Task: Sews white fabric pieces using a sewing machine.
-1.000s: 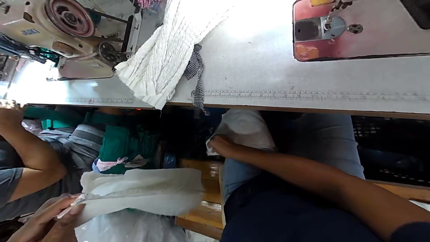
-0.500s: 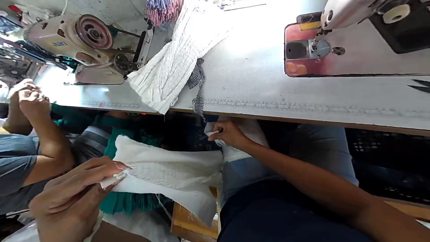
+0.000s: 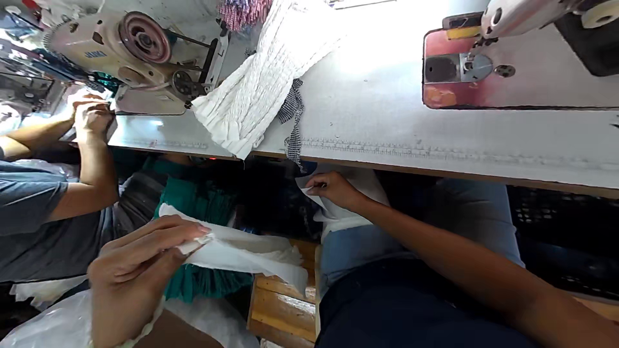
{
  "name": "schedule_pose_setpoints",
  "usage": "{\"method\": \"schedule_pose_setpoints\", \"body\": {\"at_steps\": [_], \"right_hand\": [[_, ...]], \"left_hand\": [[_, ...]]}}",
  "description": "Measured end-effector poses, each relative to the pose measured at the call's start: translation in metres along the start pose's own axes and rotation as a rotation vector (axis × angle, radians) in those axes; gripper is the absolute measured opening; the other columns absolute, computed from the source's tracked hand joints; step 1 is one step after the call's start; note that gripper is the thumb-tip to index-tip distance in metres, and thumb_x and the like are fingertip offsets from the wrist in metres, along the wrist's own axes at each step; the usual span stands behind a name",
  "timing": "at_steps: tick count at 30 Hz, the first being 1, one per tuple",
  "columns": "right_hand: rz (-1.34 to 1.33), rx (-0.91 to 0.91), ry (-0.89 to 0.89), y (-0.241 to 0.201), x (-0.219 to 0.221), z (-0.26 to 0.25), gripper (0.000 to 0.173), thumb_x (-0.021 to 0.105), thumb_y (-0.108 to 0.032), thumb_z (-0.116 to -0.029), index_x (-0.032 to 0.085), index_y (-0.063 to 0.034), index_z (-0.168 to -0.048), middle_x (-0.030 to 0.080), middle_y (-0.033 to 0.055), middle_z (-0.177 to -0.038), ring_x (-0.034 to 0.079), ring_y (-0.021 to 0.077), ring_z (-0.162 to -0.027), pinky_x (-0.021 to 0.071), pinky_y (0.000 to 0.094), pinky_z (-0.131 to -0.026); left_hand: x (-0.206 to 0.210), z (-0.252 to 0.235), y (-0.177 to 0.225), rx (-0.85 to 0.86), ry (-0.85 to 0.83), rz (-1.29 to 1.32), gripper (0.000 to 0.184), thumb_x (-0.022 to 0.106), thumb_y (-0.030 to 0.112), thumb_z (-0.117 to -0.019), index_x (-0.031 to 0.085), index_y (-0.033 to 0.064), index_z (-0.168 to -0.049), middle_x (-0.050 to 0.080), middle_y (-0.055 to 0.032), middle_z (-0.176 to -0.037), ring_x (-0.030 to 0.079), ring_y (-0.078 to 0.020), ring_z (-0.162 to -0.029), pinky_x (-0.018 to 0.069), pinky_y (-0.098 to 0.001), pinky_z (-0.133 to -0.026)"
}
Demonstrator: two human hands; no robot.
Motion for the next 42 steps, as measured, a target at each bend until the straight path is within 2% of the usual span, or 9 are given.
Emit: {"method": "schedule_pose_setpoints", "body": {"at_steps": [5, 12, 24, 26, 28, 30, 33, 37, 42], "right_hand": [[0.131, -0.363, 0.223, -0.051, -0.034, 0.039, 0.015, 0.059, -0.004, -0.1009, 0.071, 0.0031, -0.108, 0.069, 0.0128, -0.099, 0.065, 0.0153, -0.086, 0.0552, 0.0315, -0.081], [-0.087, -0.600, 0.602, -0.121, -0.119, 0.097, 0.015, 0.073, -0.002, -0.0904, 0.068, -0.0075, -0.103, 0.069, -0.0068, -0.083, 0.064, -0.0016, -0.073, 0.0564, 0.0147, -0.068], [-0.178, -0.788, 0.693, -0.158, -0.167, 0.137, 0.012, 0.064, 0.000, -0.0971, 0.070, -0.0086, -0.104, 0.069, -0.0065, -0.092, 0.065, -0.0005, -0.081, 0.0569, 0.0155, -0.075], [-0.196, -0.784, 0.667, -0.156, -0.169, 0.137, 0.013, 0.062, 0.000, -0.0981, 0.070, -0.0085, -0.104, 0.069, -0.0059, -0.094, 0.065, 0.0000, -0.083, 0.0566, 0.0159, -0.076], [-0.208, -0.777, 0.630, -0.153, -0.172, 0.137, 0.014, 0.059, -0.001, -0.0992, 0.069, -0.0096, -0.105, 0.068, -0.0060, -0.096, 0.065, 0.0000, -0.085, 0.0563, 0.0160, -0.077], [-0.223, -0.776, 0.590, -0.151, -0.176, 0.137, 0.016, 0.057, 0.000, -0.1000, 0.069, -0.0104, -0.105, 0.068, -0.0058, -0.097, 0.064, -0.0001, -0.086, 0.0559, 0.0159, -0.078], [-0.249, -0.783, 0.570, -0.149, -0.180, 0.137, 0.016, 0.057, 0.000, -0.0994, 0.069, -0.0107, -0.104, 0.068, -0.0053, -0.099, 0.064, 0.0002, -0.087, 0.0559, 0.0160, -0.077], [-0.270, -0.788, 0.608, -0.148, -0.185, 0.139, 0.016, 0.059, 0.002, -0.0978, 0.069, -0.0111, -0.102, 0.068, -0.0067, -0.094, 0.064, -0.0009, -0.082, 0.0558, 0.0150, -0.074], [-0.170, -0.759, 0.799, -0.147, -0.187, 0.143, 0.016, 0.066, 0.003, -0.0930, 0.065, -0.0074, -0.104, 0.068, -0.0035, -0.089, 0.066, 0.0011, -0.078, 0.0577, 0.0156, -0.071]], "left_hand": [[0.039, -0.043, 0.023, 0.117, -0.111, 0.043, 0.016, 0.063, 0.024, -0.1011, 0.078, 0.0250, -0.108, 0.072, 0.0131, -0.107, 0.067, 0.0012, -0.098, 0.0559, -0.0151, -0.084], [0.115, -0.137, 0.074, 0.340, -0.159, 0.155, 0.007, 0.073, 0.011, -0.0905, 0.080, 0.0086, -0.093, 0.071, 0.0035, -0.094, 0.066, -0.0004, -0.086, 0.0566, -0.0145, -0.075], [0.173, -0.207, 0.107, 0.180, -0.019, 0.180, 0.016, 0.083, 0.008, -0.0823, 0.074, 0.0104, -0.096, 0.070, 0.0055, -0.083, 0.063, -0.0006, -0.069, 0.0521, -0.0140, -0.060], [0.179, -0.210, 0.106, 0.155, -0.023, 0.175, 0.016, 0.083, 0.011, -0.0818, 0.073, 0.0118, -0.094, 0.067, 0.0042, -0.092, 0.061, -0.0016, -0.073, 0.0511, -0.0145, -0.062], [0.184, -0.213, 0.105, 0.133, -0.052, 0.199, 0.018, 0.084, 0.011, -0.0811, 0.070, 0.0111, -0.092, 0.068, 0.0009, -0.119, 0.066, -0.0026, -0.088, 0.0556, -0.0167, -0.068], [0.188, -0.217, 0.104, 0.105, -0.115, 0.244, 0.029, 0.082, 0.009, -0.0821, 0.066, 0.0108, -0.106, 0.064, 0.0005, -0.137, 0.068, -0.0051, -0.105, 0.0577, -0.0212, -0.077], [0.192, -0.224, 0.105, 0.114, -0.198, 0.263, 0.045, 0.078, 0.006, -0.0858, 0.066, 0.0126, -0.129, 0.072, 0.0037, -0.121, 0.068, -0.0045, -0.089, 0.0550, -0.0191, -0.071], [0.195, -0.229, 0.109, 0.155, -0.202, 0.201, 0.027, 0.078, 0.008, -0.0867, 0.076, 0.0110, -0.113, 0.068, 0.0042, -0.096, 0.065, -0.0030, -0.081, 0.0562, -0.0164, -0.069], [0.199, -0.233, 0.108, 0.178, -0.119, 0.075, 0.011, 0.078, 0.012, -0.0873, 0.075, 0.0101, -0.098, 0.067, 0.0035, -0.092, 0.063, -0.0016, -0.078, 0.0530, -0.0159, -0.066]]}}
Point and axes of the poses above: each hand's wrist, its own z-axis away from the middle knuckle, its own x-axis out of the palm, y = z × x, the point moved 4 cm from there along -z, towards the middle knuckle
